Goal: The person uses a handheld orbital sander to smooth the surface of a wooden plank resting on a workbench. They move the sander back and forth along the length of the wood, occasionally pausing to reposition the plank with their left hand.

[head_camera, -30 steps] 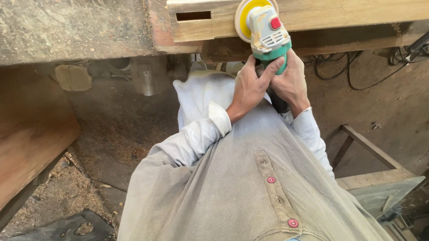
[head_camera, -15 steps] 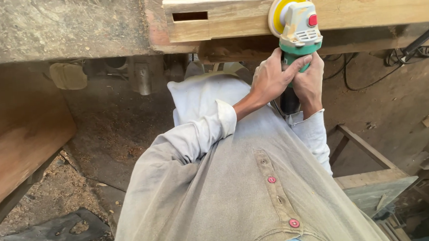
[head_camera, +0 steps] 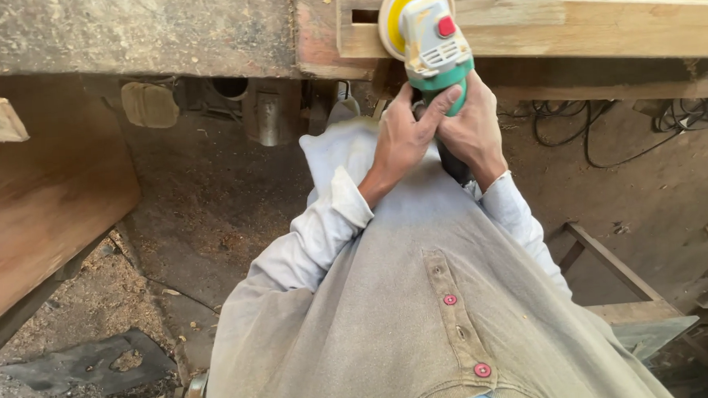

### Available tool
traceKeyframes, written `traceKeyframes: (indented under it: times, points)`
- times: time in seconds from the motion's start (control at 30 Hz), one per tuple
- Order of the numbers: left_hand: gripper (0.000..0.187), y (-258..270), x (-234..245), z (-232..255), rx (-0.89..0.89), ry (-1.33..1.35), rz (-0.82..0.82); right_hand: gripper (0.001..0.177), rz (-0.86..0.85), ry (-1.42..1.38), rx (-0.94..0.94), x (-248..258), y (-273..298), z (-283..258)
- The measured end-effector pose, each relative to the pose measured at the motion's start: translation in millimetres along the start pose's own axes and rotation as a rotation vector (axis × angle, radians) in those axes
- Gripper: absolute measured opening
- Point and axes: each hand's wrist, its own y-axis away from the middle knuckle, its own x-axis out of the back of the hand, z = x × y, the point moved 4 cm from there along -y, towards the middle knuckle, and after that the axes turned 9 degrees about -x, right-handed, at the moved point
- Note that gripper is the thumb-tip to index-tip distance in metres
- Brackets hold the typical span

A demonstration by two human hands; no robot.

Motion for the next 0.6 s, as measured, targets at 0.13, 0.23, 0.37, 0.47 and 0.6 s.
traceKeyframes:
  times: [0.13, 0.23, 0.37, 0.47, 0.6]
  points:
    - [0.09, 5.6, 27.6, 4.7, -0.102, 0.035, 0.119, 0.061, -0.124, 0.052, 0.0, -20.4, -4.8, -25.3]
    - [0.083, 6.5, 41.1, 4.3, -0.106, 0.075, 0.144, 0.055, -0.134, 0.068, 0.03, -31.3, -8.5, -36.6]
    - [0.091, 7.1, 48.3, -6.2, -0.109, 0.08, 0.146, 0.06, -0.165, 0.055, 0.023, -36.9, -7.5, -52.1]
    - [0.077, 5.2, 46.8, -10.8, -0.259, 0.157, 0.188, 0.072, -0.247, -0.069, 0.053, -38.3, -8.8, -50.8]
    - [0.075, 4.5, 33.5, 2.3, -0.245, 0.215, 0.127, 0.065, -0.18, 0.013, -0.038, -22.6, -8.0, -40.0]
